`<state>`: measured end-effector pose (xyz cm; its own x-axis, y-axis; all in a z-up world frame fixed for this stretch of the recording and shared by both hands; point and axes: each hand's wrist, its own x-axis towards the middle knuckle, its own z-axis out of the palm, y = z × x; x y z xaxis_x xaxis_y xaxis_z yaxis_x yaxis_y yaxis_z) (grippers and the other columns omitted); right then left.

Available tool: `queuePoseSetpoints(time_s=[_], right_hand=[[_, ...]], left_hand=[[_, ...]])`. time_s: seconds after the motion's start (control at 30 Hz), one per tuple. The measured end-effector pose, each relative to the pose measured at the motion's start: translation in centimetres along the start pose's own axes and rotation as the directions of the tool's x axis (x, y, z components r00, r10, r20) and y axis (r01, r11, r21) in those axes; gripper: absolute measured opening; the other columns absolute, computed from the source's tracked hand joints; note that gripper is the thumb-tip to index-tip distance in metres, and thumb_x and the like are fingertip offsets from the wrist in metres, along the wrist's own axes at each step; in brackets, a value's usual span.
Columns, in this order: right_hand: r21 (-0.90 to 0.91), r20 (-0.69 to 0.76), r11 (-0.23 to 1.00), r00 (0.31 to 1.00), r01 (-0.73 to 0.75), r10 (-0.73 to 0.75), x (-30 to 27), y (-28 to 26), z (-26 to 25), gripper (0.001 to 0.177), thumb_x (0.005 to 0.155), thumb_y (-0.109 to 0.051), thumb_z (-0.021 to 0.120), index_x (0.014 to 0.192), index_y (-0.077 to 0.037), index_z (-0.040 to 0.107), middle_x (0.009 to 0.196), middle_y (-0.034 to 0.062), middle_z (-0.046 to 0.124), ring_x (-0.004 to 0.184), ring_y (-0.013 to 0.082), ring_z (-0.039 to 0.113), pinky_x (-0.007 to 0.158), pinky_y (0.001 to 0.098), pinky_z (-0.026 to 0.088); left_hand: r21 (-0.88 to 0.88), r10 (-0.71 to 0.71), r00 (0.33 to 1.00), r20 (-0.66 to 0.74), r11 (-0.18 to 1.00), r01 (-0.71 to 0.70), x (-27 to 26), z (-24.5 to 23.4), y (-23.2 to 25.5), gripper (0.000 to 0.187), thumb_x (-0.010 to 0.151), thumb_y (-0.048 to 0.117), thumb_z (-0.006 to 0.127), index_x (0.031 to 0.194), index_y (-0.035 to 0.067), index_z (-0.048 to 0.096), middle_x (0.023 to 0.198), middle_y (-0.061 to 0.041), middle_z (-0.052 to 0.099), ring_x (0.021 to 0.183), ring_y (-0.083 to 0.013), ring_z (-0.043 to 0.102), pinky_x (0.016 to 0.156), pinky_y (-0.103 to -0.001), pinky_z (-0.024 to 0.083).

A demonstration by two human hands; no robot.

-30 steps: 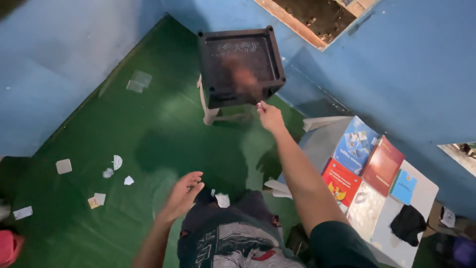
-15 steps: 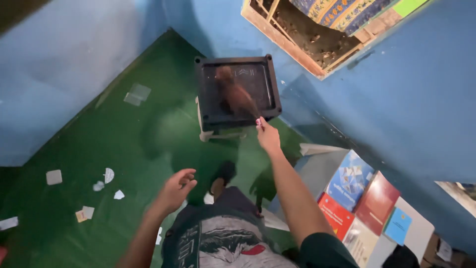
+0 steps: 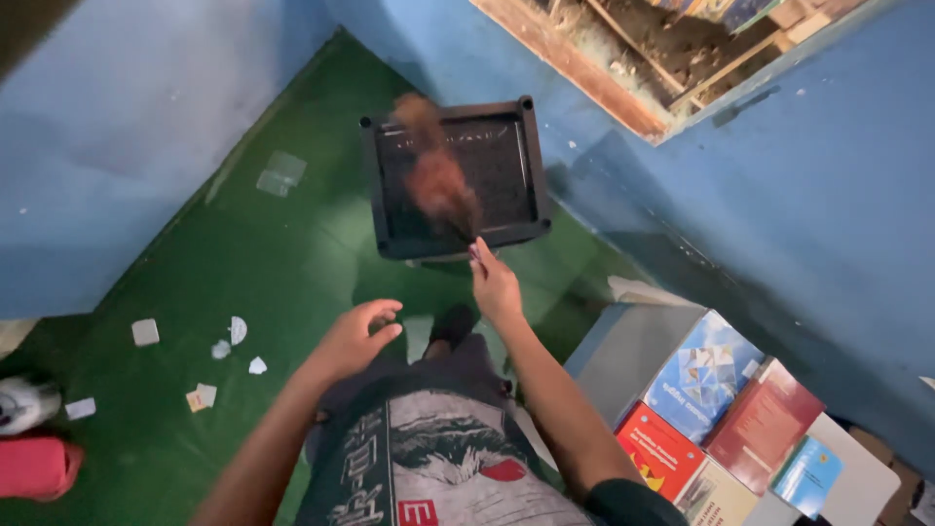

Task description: Cleaning and inspecting black plastic shelving unit components using a duster and hands.

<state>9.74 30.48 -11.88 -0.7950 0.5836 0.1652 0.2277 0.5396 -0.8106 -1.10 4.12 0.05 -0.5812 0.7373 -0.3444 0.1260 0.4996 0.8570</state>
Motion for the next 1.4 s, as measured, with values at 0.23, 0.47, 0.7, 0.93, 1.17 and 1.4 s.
queuePoseSetpoints(time_s=[0.23,0.47,0.7,0.93,1.17,1.4], right_hand=[[-0.193,0.080,0.960,0.971,-0.205,0.224,3.6,-2.7,0.2,0.046,0.098,-0.023,0.064,0.144,-0.025,0.060,0.109,0.0152,0.074,0.100,0.0364,0.070,0.086,0.0460,0.056],[-0.211,-0.034,0.969,0.992,-0.128,0.123,4.4,-1.0,-0.5,0.045,0.099,-0.021,0.063,0.144,-0.020,0.058,0.114,0.0102,0.076,0.099,0.0348,0.071,0.086,0.0454,0.057],[-0.104,-0.391,0.967,0.904,-0.231,0.174,4.9,-0.9,0.3,0.042,0.102,-0.011,0.063,0.143,-0.007,0.058,0.120,0.0157,0.073,0.107,0.0262,0.074,0.091,0.0332,0.057],[-0.027,-0.413,0.810,0.744,-0.586,0.525,5.7,-7.9,5.3,0.045,0.099,-0.012,0.065,0.143,-0.007,0.059,0.111,0.0166,0.075,0.094,0.0187,0.075,0.085,0.0293,0.056],[0.012,-0.258,0.700,0.675,-0.714,0.692,4.9,-17.6,12.3,0.043,0.100,-0.018,0.066,0.142,-0.013,0.062,0.108,0.0184,0.075,0.087,0.0217,0.072,0.083,0.0314,0.056],[0.079,-0.307,0.677,0.628,-0.732,0.715,-0.6,-20.4,14.9,0.042,0.096,-0.019,0.067,0.138,-0.014,0.063,0.112,0.0144,0.077,0.089,0.0205,0.075,0.085,0.0337,0.057]], left_hand=[[0.052,0.065,0.996,0.065,0.996,-0.068,3.7,0.0,0.7,0.043,0.088,0.023,0.072,0.127,0.005,0.066,0.112,-0.015,0.076,0.102,-0.0252,0.073,0.091,-0.038,0.056],[0.004,0.047,0.990,0.135,0.999,-0.048,7.8,-3.2,0.5,0.044,0.090,0.023,0.071,0.129,0.005,0.064,0.116,-0.015,0.074,0.107,-0.0254,0.072,0.091,-0.037,0.056],[-0.039,0.151,0.950,0.272,0.989,-0.146,14.9,-8.6,-0.6,0.043,0.090,0.022,0.072,0.128,0.005,0.064,0.115,-0.015,0.074,0.107,-0.0253,0.073,0.092,-0.038,0.055],[0.014,0.170,0.878,0.448,0.980,-0.197,25.5,-15.7,-3.0,0.042,0.089,0.021,0.073,0.127,0.006,0.065,0.112,-0.015,0.074,0.105,-0.0275,0.072,0.092,-0.038,0.055],[0.446,0.152,0.816,0.558,0.774,-0.449,31.1,-21.9,-6.1,0.041,0.090,0.023,0.072,0.128,0.010,0.064,0.126,-0.016,0.061,0.121,-0.0373,0.057,0.099,-0.049,0.049],[0.434,0.225,0.758,0.613,0.706,-0.560,32.6,-21.8,-7.7,0.043,0.089,0.022,0.072,0.130,0.011,0.063,0.133,-0.013,0.057,0.126,-0.0365,0.052,0.102,-0.049,0.047]])
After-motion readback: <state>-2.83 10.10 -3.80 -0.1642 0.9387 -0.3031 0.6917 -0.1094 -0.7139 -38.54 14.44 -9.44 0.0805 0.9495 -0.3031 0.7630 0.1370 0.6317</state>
